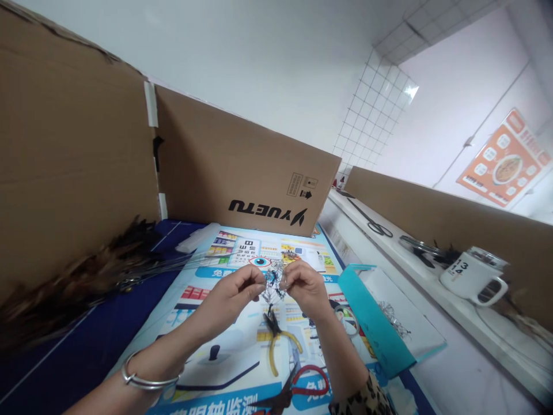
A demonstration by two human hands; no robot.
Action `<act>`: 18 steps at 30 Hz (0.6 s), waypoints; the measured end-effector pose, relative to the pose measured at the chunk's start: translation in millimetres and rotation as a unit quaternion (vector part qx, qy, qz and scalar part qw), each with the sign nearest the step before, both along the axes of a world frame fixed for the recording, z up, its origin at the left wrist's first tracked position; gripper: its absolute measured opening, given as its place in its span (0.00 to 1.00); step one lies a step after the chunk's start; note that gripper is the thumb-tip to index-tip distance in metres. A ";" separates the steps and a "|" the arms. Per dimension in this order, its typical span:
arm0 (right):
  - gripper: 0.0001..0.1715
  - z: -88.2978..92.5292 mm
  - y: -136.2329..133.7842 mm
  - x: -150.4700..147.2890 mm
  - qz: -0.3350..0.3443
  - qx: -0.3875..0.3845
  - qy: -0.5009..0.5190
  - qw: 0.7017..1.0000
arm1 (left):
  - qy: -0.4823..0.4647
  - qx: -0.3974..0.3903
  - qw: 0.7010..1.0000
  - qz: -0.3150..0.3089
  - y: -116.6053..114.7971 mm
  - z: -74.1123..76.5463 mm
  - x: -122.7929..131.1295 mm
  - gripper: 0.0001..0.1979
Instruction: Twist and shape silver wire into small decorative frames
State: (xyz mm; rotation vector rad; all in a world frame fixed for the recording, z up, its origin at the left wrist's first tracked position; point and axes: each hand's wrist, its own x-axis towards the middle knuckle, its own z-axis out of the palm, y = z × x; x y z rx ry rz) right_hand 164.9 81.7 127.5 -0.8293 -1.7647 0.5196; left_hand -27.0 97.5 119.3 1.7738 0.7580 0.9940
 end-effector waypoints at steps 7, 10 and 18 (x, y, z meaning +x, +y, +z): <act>0.08 1.9 1.0 -10.6 0.022 0.004 -0.019 1.000 | -0.005 0.006 1.000 0.002 -2.3 -1.5 3.7 0.05; 0.07 2.0 2.7 -13.7 0.025 0.003 -0.020 0.999 | -0.009 0.007 1.000 0.002 -1.9 -3.7 5.7 0.05; 0.06 -2.0 11.5 -0.6 0.014 -0.033 0.055 0.998 | -0.002 -0.007 0.999 0.038 10.4 0.5 -5.7 0.05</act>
